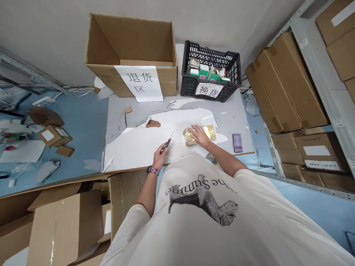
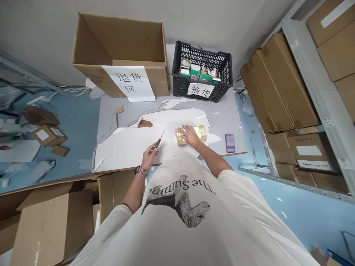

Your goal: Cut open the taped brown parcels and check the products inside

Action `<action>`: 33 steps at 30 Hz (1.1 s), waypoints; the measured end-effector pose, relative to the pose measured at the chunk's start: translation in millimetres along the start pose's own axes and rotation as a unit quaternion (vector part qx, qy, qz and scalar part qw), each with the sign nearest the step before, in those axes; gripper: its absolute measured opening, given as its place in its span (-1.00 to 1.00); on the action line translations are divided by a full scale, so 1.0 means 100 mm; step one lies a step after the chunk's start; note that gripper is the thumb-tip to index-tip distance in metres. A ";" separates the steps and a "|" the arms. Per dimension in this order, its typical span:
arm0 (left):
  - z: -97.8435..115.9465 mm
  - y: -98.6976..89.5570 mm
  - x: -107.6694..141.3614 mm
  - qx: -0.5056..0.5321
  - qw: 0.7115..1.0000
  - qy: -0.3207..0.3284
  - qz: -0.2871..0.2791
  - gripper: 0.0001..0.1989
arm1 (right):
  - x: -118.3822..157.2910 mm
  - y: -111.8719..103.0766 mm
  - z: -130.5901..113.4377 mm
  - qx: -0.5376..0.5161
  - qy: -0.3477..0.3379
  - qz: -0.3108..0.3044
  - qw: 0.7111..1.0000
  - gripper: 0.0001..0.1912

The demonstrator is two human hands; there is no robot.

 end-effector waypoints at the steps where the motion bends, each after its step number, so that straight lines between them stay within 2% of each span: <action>1: 0.01 0.01 0.00 -0.013 1.000 0.002 0.002 -0.21 | -0.01 0.01 0.00 -0.001 0.001 -0.004 1.000 -0.36; 6: 0.11 0.04 0.01 -0.069 0.997 0.040 0.010 -0.35 | -0.08 -0.01 -0.06 0.016 -0.038 -0.016 0.999 -0.31; 11: 0.22 0.05 0.06 -0.113 0.990 0.081 0.002 -0.37 | -0.12 -0.04 -0.09 0.040 -0.090 -0.030 0.995 -0.30; 16: 0.34 0.14 0.14 -0.148 0.979 0.133 -0.045 -0.40 | -0.11 0.05 -0.09 0.057 -0.095 -0.026 0.993 -0.27; 22: 0.43 0.26 0.16 -0.205 0.964 0.144 -0.090 -0.44 | -0.16 0.03 -0.12 0.046 -0.108 -0.032 0.993 -0.23; 26: 0.47 0.28 0.11 -0.241 0.955 0.140 -0.100 -0.44 | -0.19 -0.01 -0.13 0.039 -0.104 -0.042 0.993 -0.18; 33: 0.60 0.34 0.07 -0.276 0.942 0.162 -0.096 -0.46 | -0.15 0.07 -0.05 0.053 -0.125 -0.030 0.990 -0.18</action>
Point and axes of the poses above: each hand's wrist, its own x-axis away from the middle knuckle, its own y-axis out of the palm, z = x × y, the point moved 7 cm from there along -x, towards the middle knuckle, and after that the axes turned 9 degrees about x, right-handed, at the moved point
